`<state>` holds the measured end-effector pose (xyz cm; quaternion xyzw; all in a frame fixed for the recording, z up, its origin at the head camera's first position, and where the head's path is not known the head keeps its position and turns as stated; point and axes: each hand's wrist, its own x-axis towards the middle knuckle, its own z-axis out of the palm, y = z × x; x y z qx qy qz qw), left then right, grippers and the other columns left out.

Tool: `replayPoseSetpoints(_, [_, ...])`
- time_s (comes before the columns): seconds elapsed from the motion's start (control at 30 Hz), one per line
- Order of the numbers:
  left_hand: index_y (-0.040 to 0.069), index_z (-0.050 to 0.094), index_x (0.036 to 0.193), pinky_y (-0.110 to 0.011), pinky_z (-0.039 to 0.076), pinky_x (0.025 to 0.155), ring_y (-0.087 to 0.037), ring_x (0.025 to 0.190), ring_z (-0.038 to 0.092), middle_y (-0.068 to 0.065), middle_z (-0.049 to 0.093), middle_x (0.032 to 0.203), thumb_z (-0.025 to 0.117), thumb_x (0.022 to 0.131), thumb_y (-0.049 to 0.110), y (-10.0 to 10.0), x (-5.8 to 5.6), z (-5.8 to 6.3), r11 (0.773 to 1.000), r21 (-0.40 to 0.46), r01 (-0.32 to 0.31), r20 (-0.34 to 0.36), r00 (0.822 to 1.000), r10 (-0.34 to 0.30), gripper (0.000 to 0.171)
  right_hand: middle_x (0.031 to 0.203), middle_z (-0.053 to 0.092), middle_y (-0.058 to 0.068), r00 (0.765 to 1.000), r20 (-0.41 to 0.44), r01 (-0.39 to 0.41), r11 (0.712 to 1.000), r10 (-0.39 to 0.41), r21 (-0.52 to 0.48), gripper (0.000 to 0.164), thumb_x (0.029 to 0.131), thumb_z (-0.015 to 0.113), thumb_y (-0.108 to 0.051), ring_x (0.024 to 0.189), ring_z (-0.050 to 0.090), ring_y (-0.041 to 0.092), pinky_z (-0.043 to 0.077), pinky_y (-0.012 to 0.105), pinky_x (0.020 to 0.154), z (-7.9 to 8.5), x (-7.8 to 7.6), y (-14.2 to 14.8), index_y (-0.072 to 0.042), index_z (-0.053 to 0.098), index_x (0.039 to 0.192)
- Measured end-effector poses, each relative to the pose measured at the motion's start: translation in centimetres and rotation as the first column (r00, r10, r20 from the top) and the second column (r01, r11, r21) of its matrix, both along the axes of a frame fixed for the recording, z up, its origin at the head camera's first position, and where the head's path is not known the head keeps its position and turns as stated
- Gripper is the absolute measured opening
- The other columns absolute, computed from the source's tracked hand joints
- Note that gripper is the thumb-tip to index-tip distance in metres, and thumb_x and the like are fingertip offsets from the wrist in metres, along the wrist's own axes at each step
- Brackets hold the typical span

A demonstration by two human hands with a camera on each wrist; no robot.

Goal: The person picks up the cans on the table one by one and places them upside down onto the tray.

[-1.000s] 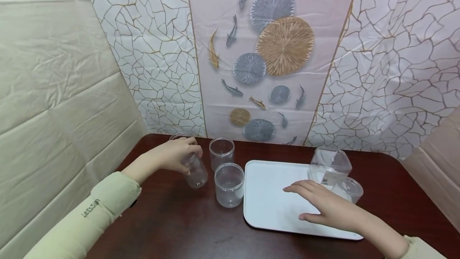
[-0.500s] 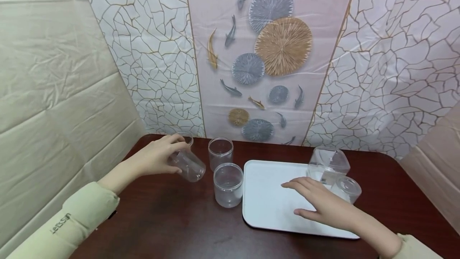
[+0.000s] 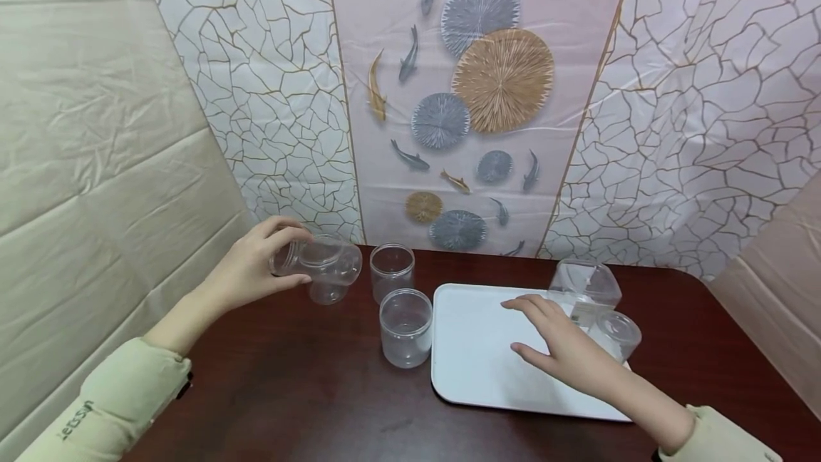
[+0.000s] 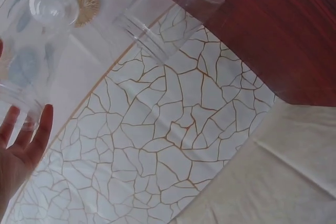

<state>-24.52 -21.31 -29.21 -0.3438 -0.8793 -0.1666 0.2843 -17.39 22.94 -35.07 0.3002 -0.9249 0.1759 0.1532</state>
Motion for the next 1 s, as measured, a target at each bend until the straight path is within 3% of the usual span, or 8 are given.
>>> replayPoseSetpoints(0.27, [0.014, 0.062, 0.111, -0.043, 0.046, 0.086, -0.026, 0.106, 0.054, -0.008, 0.055, 0.117, 0.088, 0.06, 0.019, 0.6, 0.0, -0.4, 0.985, 0.172, 0.027, -0.056, 0.998, -0.018, 0.057, 0.124, 0.055, 0.003, 1.0, 0.02, 0.01, 0.998, -0.009, -0.067, 0.05, 0.083, 0.071, -0.016, 0.116, 0.052, 0.026, 0.046, 0.048, 0.092, -0.1, -0.2, -0.5, -0.009, 0.049, 0.127])
replayPoseSetpoints(0.4, [0.01, 0.062, 0.11, -0.027, 0.04, 0.096, -0.026, 0.113, 0.051, -0.011, 0.055, 0.118, 0.089, 0.058, 0.014, 1.4, 0.0, -0.5, 0.959, 0.282, 0.035, -0.049, 0.999, -0.022, 0.058, 0.126, 0.054, 0.003, 0.999, 0.037, 0.009, 0.994, -0.005, -0.107, 0.052, 0.084, 0.071, -0.017, 0.118, 0.05, 0.026, 0.045, 0.048, 0.093, -0.2, -0.2, -0.9, -0.009, 0.048, 0.129])
replayPoseSetpoints(0.5, [0.005, 0.061, 0.108, -0.014, 0.04, 0.084, -0.019, 0.098, 0.054, -0.013, 0.054, 0.118, 0.089, 0.058, 0.009, 2.1, -0.1, -0.6, 0.937, 0.348, 0.04, -0.021, 0.999, -0.035, 0.057, 0.127, 0.053, 0.003, 0.999, 0.048, 0.005, 0.987, 0.003, -0.164, 0.052, 0.085, 0.07, -0.019, 0.117, 0.051, 0.025, 0.047, 0.047, 0.091, -0.2, -0.2, -1.3, -0.009, 0.047, 0.131])
replayPoseSetpoints(0.63, [0.0, 0.058, 0.104, -0.011, 0.042, 0.071, -0.009, 0.095, 0.049, -0.014, 0.052, 0.118, 0.088, 0.059, 0.004, 2.8, 0.0, -1.0, 0.914, 0.404, 0.033, 0.031, 0.998, -0.049, 0.055, 0.127, 0.053, 0.007, 0.997, 0.072, 0.005, 0.968, 0.014, -0.251, 0.053, 0.085, 0.069, -0.018, 0.112, 0.051, 0.022, 0.051, 0.04, 0.084, -0.3, 0.0, -1.8, -0.009, 0.046, 0.132])
replayPoseSetpoints(0.73, [-0.001, 0.055, 0.103, -0.009, 0.045, 0.077, -0.006, 0.107, 0.046, -0.015, 0.051, 0.118, 0.087, 0.059, 0.002, 3.4, 0.0, -1.3, 0.886, 0.462, 0.022, 0.075, 0.995, -0.064, 0.055, 0.128, 0.053, 0.008, 0.993, 0.116, 0.023, 0.948, 0.015, -0.318, 0.053, 0.086, 0.069, -0.017, 0.11, 0.051, 0.017, 0.052, 0.034, 0.081, -0.3, 0.0, -2.0, -0.008, 0.046, 0.132])
replayPoseSetpoints(1.0, [0.0, 0.052, 0.103, -0.011, 0.047, 0.08, -0.001, 0.107, 0.046, -0.009, 0.051, 0.116, 0.086, 0.061, 0.002, 5.3, -0.1, -2.9, 0.786, 0.615, -0.06, 0.224, 0.969, -0.102, 0.054, 0.126, 0.053, 0.009, 0.967, 0.248, 0.063, 0.893, 0.056, -0.446, 0.048, 0.088, 0.066, -0.017, 0.109, 0.053, 0.015, 0.053, 0.034, 0.083, 0.1, -0.4, -2.5, -0.012, 0.045, 0.131])
